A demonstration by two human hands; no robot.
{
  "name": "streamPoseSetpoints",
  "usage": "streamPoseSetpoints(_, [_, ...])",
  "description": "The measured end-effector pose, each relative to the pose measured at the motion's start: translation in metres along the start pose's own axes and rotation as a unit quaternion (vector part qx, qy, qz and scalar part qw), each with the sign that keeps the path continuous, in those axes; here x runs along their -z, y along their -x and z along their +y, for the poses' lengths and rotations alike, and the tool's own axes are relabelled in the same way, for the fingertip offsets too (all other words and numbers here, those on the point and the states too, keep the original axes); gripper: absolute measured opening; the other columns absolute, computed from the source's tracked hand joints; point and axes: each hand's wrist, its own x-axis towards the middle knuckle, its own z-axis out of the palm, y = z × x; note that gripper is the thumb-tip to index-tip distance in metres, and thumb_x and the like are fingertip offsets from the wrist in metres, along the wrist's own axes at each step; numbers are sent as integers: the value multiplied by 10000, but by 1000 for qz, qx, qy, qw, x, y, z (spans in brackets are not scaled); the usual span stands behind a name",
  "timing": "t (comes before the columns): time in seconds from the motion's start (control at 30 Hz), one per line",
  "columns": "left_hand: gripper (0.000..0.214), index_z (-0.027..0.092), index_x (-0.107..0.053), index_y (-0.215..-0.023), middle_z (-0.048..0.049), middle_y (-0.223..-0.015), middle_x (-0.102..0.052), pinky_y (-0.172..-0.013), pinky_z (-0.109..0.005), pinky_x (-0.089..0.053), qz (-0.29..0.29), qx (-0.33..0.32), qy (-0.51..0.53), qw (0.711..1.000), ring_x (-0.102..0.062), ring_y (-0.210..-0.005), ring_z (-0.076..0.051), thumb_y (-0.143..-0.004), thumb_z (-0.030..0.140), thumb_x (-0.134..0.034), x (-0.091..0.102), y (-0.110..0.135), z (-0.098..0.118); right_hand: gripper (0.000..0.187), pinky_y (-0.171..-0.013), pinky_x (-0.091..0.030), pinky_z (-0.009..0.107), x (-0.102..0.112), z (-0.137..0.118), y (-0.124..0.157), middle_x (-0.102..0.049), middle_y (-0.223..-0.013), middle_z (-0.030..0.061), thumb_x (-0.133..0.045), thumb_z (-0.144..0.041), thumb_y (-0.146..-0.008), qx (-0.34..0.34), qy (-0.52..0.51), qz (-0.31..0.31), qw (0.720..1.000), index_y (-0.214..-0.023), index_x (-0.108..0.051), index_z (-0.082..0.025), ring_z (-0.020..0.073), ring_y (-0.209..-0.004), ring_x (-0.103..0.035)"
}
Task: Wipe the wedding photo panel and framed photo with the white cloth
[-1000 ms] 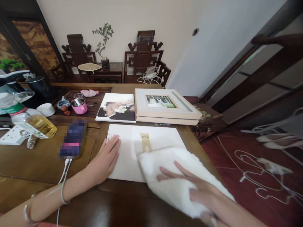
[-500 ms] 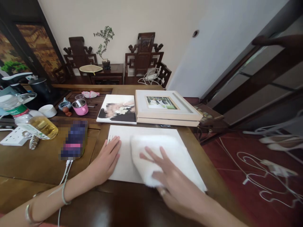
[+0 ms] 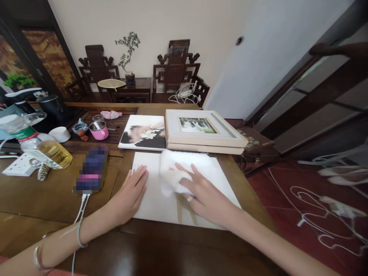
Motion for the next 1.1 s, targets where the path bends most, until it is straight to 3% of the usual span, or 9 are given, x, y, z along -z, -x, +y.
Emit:
streamPoseSetpoints(0.13, [468, 161, -258, -1455, -146, -1520, -291, -1151, -499, -182, 1, 1, -1, 1000, -188, -1427, -245, -989, 189, -281, -3, 1, -3, 341, -1066, -147, 694, -10, -11, -17, -431, -1424, 209, -465, -68, -716, -3, 39, -15, 999, -1001, -646, -115, 383, -1388, -161])
streamPoseSetpoints(0.27, [483, 142, -249, -1457, -164, -1515, -293, -1148, -511, -179, -1, -7, -4, 1000, -183, -1428, -249, -977, 163, -289, -2, 0, -2, 254, -1088, -79, 671, -10, -40, 13, -386, -1459, 172, -550, -97, -687, 65, 1, -61, 996, -894, -684, -152, 384, -1385, -151])
streamPoseSetpoints(0.43, [480, 136, -274, -1449, -165, -1511, -300, -1145, -513, -195, -6, -7, -2, 1000, -181, -1428, -254, -969, 155, -290, 1, 0, 0, 169, -1143, -175, 513, 8, -61, 48, -506, -1383, 87, -567, -89, -761, 165, -52, -94, 980, -804, -673, -214, 284, -1343, -336])
streamPoseSetpoints(0.5, [471, 111, -290, -1440, -176, -1511, -295, -1148, -510, -184, -8, -4, -1, 1000, -177, -1429, -255, -971, 157, -289, 0, 0, 0, 198, -1145, -206, 477, 13, -58, 46, -522, -1373, 83, -559, -76, -737, 139, -66, -102, 983, -833, -664, -212, 261, -1338, -353])
streamPoseSetpoints(0.6, [461, 80, -310, -1428, -187, -1515, -280, -1153, -510, -157, -9, 2, 12, 1000, -173, -1431, -256, -976, 167, -284, -1, 1, -1, 284, -1134, -193, 541, 11, -43, 27, -493, -1393, 145, -514, -59, -691, 68, -53, -91, 992, -915, -653, -165, 292, -1365, -295])
streamPoseSetpoints(0.73, [462, 152, -311, -1442, -132, -1522, -293, -1158, -505, -141, 15, 27, 89, 996, -204, -1424, -248, -987, 228, -292, 1, 0, -1, 354, -1106, -169, 620, -1, -24, -10, -460, -1407, 203, -428, -40, -746, -2, 1, -37, 999, -1043, -610, -98, 339, -1387, -217])
streamPoseSetpoints(0.83, [474, 187, -298, -1455, -94, -1522, -305, -1164, -448, -175, 55, 72, 169, 982, -255, -1410, -229, -994, 299, -300, 6, -2, 2, 331, -1088, -115, 664, -10, -27, -31, -407, -1438, 223, -463, -84, -752, -18, 22, -40, 999, -1046, -613, -94, 383, -1393, -157])
streamPoseSetpoints(0.97, [506, 165, -264, -1469, -75, -1550, -240, -1173, -399, -165, 109, 107, 215, 965, -210, -1426, -203, -998, 345, -297, 11, -2, 7, 335, -1105, 13, 624, -18, -43, -27, -323, -1491, 204, -544, -122, -672, 91, -27, -68, 993, -992, -643, -120, 375, -1406, -85])
streamPoseSetpoints(1.1, [494, 182, -257, -1473, -58, -1557, -221, -1180, -391, -139, 132, 95, 215, 963, -180, -1433, -196, -1007, 346, -263, 13, -2, 9, 272, -1157, 1, 469, -9, -56, 4, -486, -1402, 151, -552, -154, -675, 184, -114, -107, 970, -930, -645, -164, 264, -1406, -207])
